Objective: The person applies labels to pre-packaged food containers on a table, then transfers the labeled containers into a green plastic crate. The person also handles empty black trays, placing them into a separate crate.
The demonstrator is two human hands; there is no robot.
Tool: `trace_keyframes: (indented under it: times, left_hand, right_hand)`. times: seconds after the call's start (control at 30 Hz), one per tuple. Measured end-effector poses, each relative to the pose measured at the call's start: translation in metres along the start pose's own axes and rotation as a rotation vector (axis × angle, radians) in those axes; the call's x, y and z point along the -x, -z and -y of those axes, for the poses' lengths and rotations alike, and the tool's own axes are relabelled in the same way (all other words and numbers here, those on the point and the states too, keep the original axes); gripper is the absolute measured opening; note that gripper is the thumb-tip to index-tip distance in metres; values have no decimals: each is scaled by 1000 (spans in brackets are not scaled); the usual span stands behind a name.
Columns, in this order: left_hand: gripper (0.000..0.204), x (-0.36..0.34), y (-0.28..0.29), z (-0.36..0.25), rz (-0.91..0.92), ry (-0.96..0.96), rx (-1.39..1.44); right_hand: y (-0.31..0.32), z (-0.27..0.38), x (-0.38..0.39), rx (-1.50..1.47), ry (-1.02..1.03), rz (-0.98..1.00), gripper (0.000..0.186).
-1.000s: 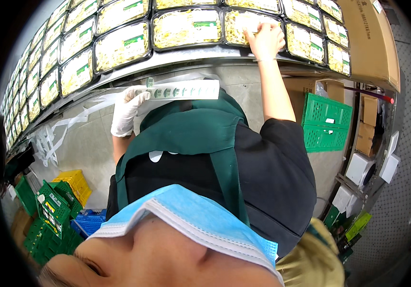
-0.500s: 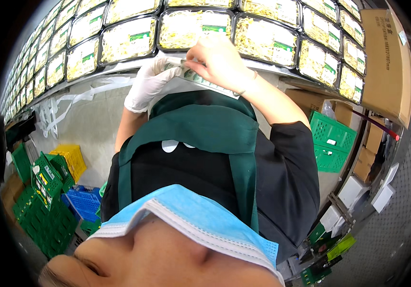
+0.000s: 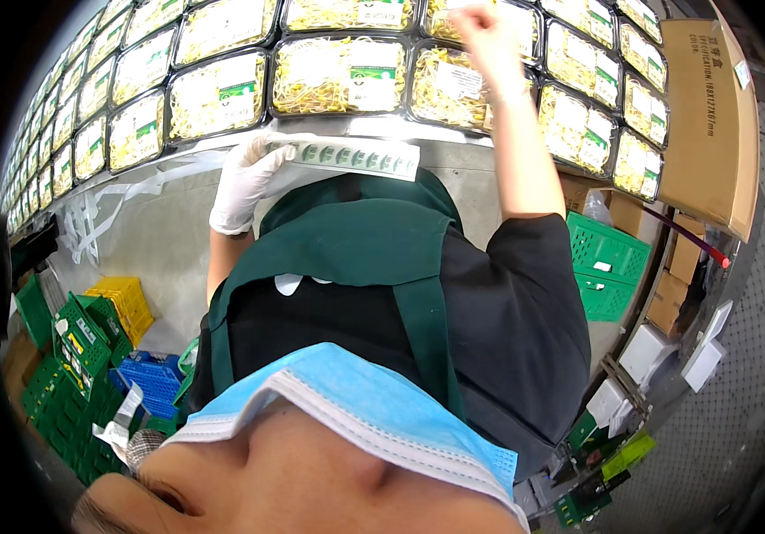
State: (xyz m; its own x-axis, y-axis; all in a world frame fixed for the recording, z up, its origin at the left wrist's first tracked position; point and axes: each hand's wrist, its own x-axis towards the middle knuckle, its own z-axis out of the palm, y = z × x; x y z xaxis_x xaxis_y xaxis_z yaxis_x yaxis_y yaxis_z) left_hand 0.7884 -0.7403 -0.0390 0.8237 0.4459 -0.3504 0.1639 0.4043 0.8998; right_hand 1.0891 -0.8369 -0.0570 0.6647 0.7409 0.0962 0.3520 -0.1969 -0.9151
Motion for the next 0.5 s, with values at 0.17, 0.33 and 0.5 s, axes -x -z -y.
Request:
trace_keyframes:
  times: [0.17,0.33,0.5]
  left_hand:
    - [13,1,14,18,-76,-17,27]
    - [16,7,20,12,-176,46,-10]
    - [17,13,32,9,-178,-5,6]
  right_hand:
    - [6,-62,-32,829,93,-157,25]
    - [-9,-41,-19,1265,256,-282,30]
    - [10,-67,-22,979,-41,-334,45]
